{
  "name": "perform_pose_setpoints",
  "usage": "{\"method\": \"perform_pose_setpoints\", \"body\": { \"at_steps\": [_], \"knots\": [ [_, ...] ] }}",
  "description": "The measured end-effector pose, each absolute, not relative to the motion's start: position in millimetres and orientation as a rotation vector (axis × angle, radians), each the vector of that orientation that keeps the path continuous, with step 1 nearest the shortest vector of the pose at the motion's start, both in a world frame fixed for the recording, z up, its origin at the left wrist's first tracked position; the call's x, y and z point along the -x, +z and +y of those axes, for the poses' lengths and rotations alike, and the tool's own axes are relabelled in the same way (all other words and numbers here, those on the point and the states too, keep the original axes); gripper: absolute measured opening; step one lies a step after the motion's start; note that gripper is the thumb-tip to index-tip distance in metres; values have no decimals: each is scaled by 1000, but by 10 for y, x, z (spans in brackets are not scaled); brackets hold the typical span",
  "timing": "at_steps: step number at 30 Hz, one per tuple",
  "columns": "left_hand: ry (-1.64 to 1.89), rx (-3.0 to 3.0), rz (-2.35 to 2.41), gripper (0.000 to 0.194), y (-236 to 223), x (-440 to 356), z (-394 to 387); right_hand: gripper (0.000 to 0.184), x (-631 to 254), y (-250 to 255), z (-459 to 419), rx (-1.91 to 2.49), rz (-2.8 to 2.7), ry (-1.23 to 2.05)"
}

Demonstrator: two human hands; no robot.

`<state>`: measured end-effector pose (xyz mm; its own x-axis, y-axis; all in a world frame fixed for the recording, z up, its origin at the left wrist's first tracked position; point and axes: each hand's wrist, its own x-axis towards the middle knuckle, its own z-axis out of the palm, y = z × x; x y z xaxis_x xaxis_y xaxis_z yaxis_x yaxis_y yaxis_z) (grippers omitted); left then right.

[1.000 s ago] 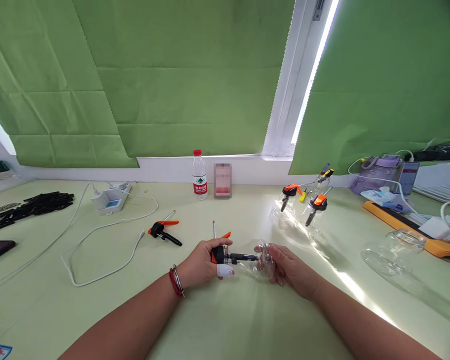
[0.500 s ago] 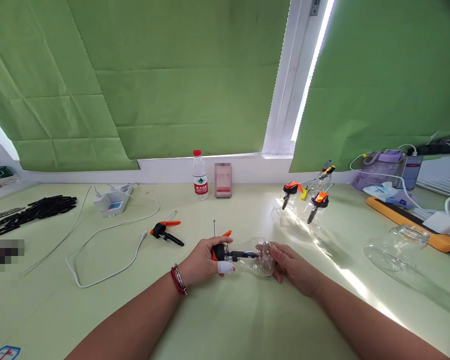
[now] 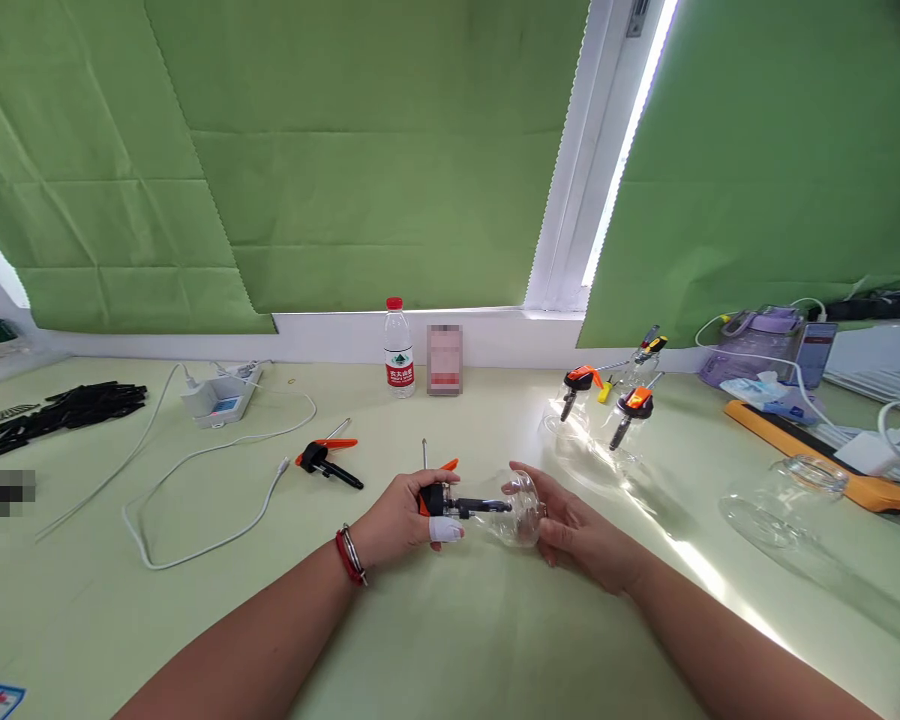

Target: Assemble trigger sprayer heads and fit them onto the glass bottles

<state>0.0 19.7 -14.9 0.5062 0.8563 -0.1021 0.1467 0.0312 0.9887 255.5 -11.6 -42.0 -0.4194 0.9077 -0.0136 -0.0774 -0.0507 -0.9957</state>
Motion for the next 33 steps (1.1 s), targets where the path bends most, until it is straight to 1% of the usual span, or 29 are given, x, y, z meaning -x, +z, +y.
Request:
{"method": "perform_pose_setpoints", "body": {
  "at_steps": [1,2,4,6,10,13,16,17,21,24,25,27,28,33],
  "knots": [
    [685,-1457,922,68,-154,2,197,70,-2558,-414,-121,912,-1432,1586],
    [682,-1459,918,67,-162,4,198,70,-2558,-417,-121,913,-1428,1591],
    [684,-1479,906,66,-183,8,201,59,-2550,-441,-111,965,-1403,1610],
    [690,-1496,890,66,-201,12,206,55,-2538,-468,-95,1034,-1369,1631],
    [694,-1483,876,67,-207,15,216,54,-2530,-450,-94,972,-1330,1617],
    [714,-1460,882,68,-205,4,213,61,-2533,-423,-104,903,-1335,1619],
    [719,-1453,884,68,-202,-14,201,50,-2525,-453,-92,997,-1311,1639],
    [717,-1457,888,68,-198,-20,199,50,-2521,-468,-86,1035,-1297,1645],
    [733,-1454,897,68,-183,-27,203,50,-2519,-463,-82,986,-1281,1665],
    [738,-1442,893,69,-183,-26,209,59,-2526,-422,-93,914,-1307,1683],
    [730,-1441,893,69,-184,-27,209,58,-2527,-417,-95,926,-1314,1690],
    [715,-1440,894,69,-183,-29,207,50,-2526,-423,-94,988,-1320,1687],
    [710,-1441,895,69,-181,-31,206,50,-2525,-428,-93,1020,-1322,1684],
    [734,-1435,895,67,-175,-25,212,59,-2531,-390,-112,992,-1356,1649]
  ]
}}
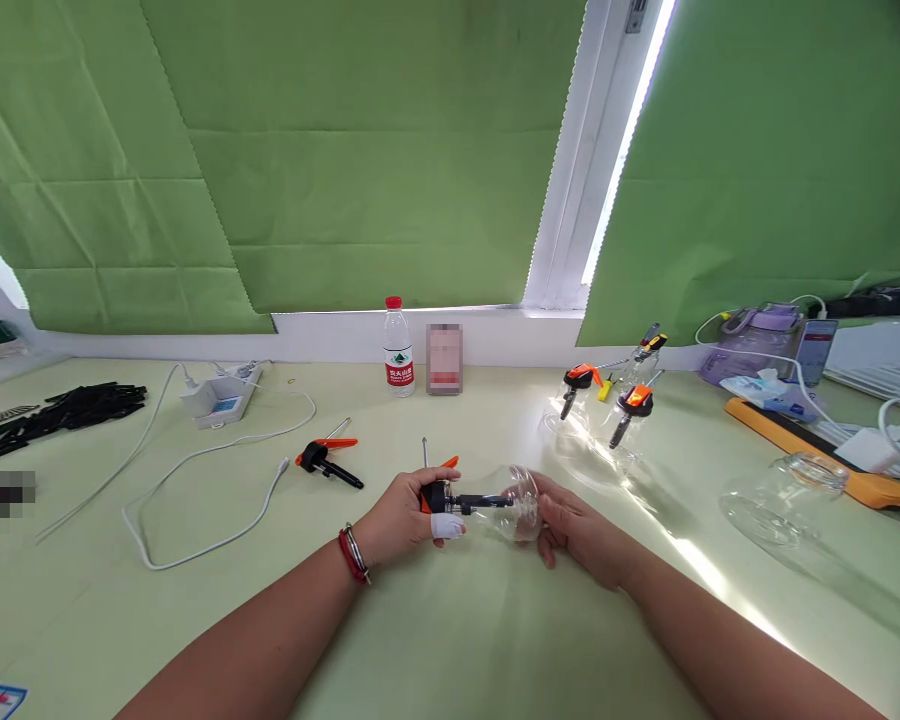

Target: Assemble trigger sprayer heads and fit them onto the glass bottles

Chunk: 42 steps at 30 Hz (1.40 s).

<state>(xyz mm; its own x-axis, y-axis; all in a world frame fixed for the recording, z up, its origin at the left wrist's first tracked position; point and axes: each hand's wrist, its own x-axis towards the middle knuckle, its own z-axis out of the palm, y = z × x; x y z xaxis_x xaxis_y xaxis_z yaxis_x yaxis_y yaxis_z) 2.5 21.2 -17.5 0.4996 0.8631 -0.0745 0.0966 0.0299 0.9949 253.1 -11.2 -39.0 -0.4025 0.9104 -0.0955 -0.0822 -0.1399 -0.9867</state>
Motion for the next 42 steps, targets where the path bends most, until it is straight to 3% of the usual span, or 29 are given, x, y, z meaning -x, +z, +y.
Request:
{"method": "perform_pose_setpoints", "body": {
  "at_steps": [3,9,15,21,42],
  "knots": [
    [729,-1421,880,67,-185,-18,212,70,-2540,-352,-122,964,-1391,1628],
    [716,-1408,866,64,-183,-11,208,56,-2539,-395,-102,1040,-1403,1654],
    [725,-1398,868,62,-170,-15,222,70,-2538,-328,-133,961,-1444,1602],
    [719,-1396,867,61,-184,-19,208,55,-2514,-343,-120,985,-1409,1636],
    [685,-1523,877,60,-257,-18,202,44,-2511,-391,-107,1026,-1265,1719]
  ]
}}
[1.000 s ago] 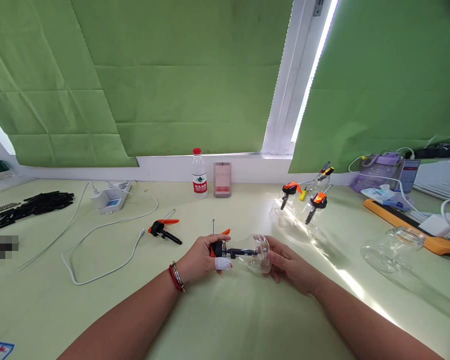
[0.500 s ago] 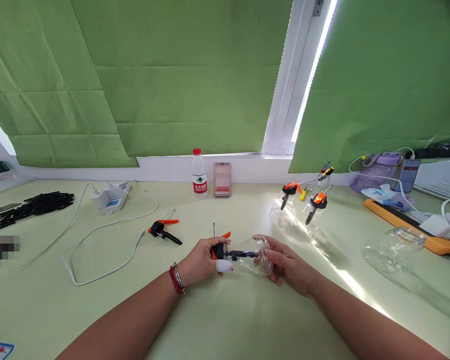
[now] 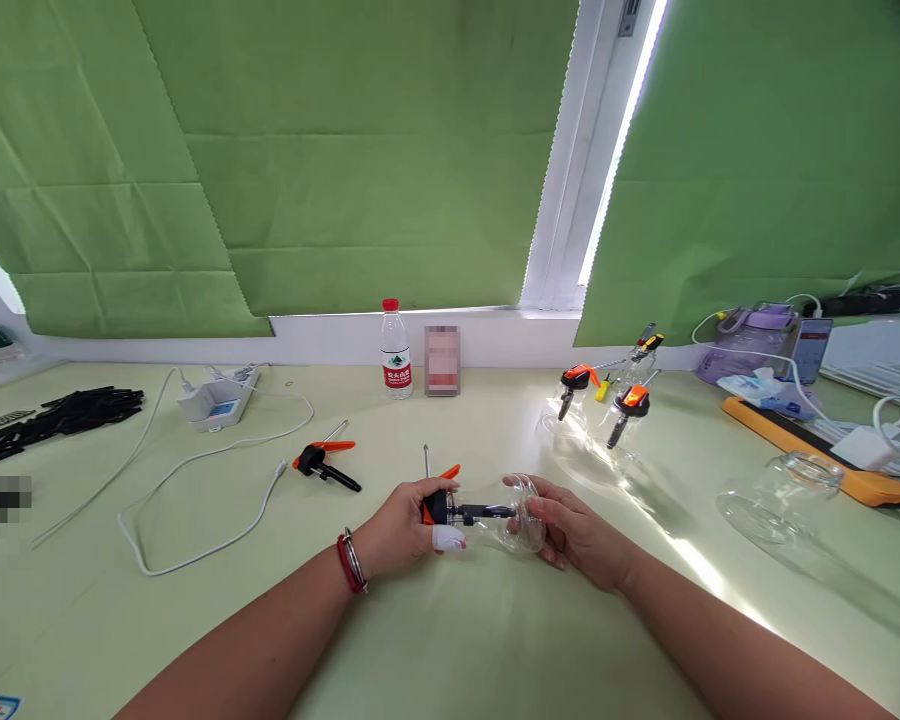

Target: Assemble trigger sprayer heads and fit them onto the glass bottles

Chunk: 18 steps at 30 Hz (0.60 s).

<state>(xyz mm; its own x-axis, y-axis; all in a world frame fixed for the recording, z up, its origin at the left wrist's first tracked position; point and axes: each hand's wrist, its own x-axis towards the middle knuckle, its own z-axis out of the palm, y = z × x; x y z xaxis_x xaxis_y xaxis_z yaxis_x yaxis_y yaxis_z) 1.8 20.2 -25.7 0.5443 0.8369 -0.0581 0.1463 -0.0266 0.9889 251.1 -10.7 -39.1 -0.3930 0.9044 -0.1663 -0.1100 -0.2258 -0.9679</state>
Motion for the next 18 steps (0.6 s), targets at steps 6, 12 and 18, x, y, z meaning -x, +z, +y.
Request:
{"method": "perform_pose_setpoints", "body": {
  "at_steps": [6,12,18],
  "knots": [
    [753,-1638,857,65,-188,1,174,51,-2549,-392,-110,963,-1333,1746],
    [957,-1650,769,75,-182,-14,120,59,-2511,-407,-129,944,-1513,1601],
    [1009,-1913,681,76,-270,-59,59,78,-2415,-400,-172,1152,-1895,1091]
  ]
}}
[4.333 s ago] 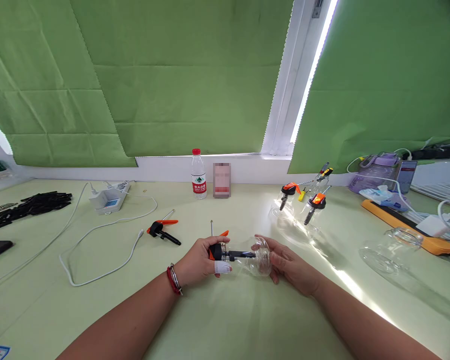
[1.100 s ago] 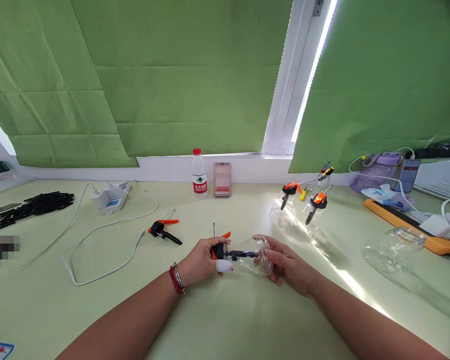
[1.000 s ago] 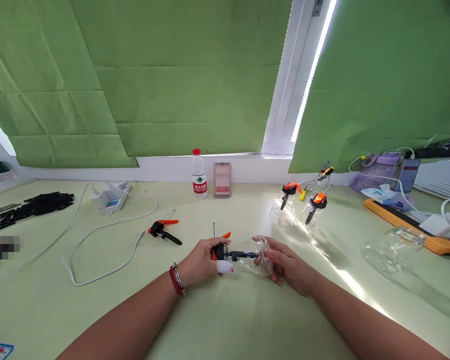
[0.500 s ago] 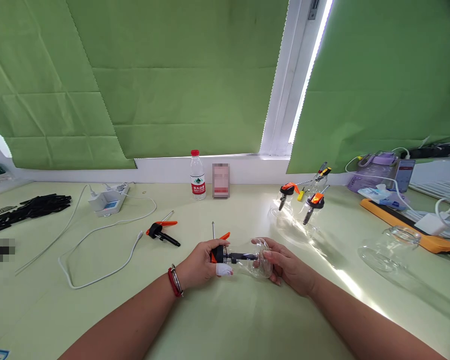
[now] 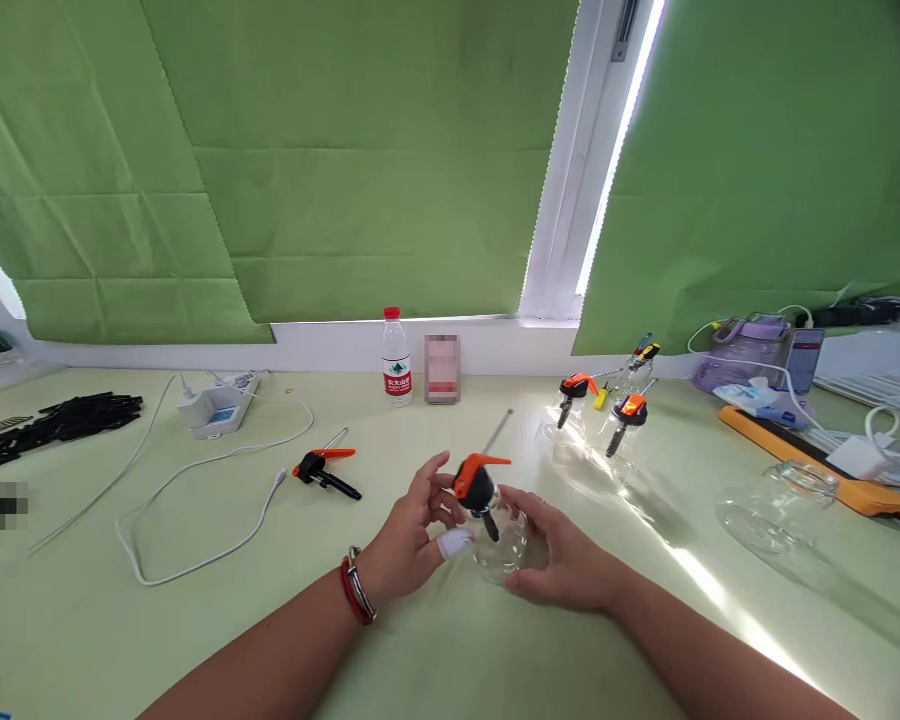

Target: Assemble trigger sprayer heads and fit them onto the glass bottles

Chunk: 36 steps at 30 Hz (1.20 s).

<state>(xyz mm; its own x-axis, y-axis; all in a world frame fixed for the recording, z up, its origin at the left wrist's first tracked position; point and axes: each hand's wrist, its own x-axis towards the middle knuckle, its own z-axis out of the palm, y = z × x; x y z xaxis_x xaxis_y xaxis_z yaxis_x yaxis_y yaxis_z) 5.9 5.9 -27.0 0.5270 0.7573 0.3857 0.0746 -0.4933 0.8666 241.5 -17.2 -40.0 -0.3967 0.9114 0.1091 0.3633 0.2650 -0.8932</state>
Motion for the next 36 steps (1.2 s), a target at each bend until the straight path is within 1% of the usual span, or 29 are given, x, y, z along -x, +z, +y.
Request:
{"method": "perform_pose_setpoints", "body": {
  "at_steps": [2,4,5,8,10,13,16,19,24,29,32,36],
  "knots": [
    [943,-2076,730,79,-283,-35,72,63,-2429,-396,-145,1250,-1980,925],
    [905,-2243,884,78,-287,27,139,52,-2491,-393,-87,1361,-1993,805],
    [928,-2327,987,72,-287,73,194,49,-2539,-393,-50,1420,-1973,765],
    [1062,-2468,1501,42,-280,256,414,43,-2728,-399,68,1566,-1886,744],
    [1081,-2368,1914,32,-271,395,557,42,-2857,-412,134,1602,-1831,772],
    [1032,-2120,2342,29,-258,576,701,39,-3013,-441,202,1601,-1770,771],
    [872,-1933,2519,35,-264,692,768,35,-3121,-462,240,1577,-1721,747],
    [747,-1808,2544,38,-293,746,805,39,-3190,-464,253,1551,-1658,752],
    [703,-1809,2466,34,-321,725,805,49,-3157,-497,291,1601,-1601,698],
    [675,-1890,2345,39,-305,635,734,67,-3011,-610,430,1712,-1586,440],
    [672,-1933,2261,41,-316,610,718,68,-3025,-650,479,1734,-1575,392],
    [691,-1962,2160,39,-341,612,726,63,-3155,-674,476,1677,-1509,542]
  ]
}}
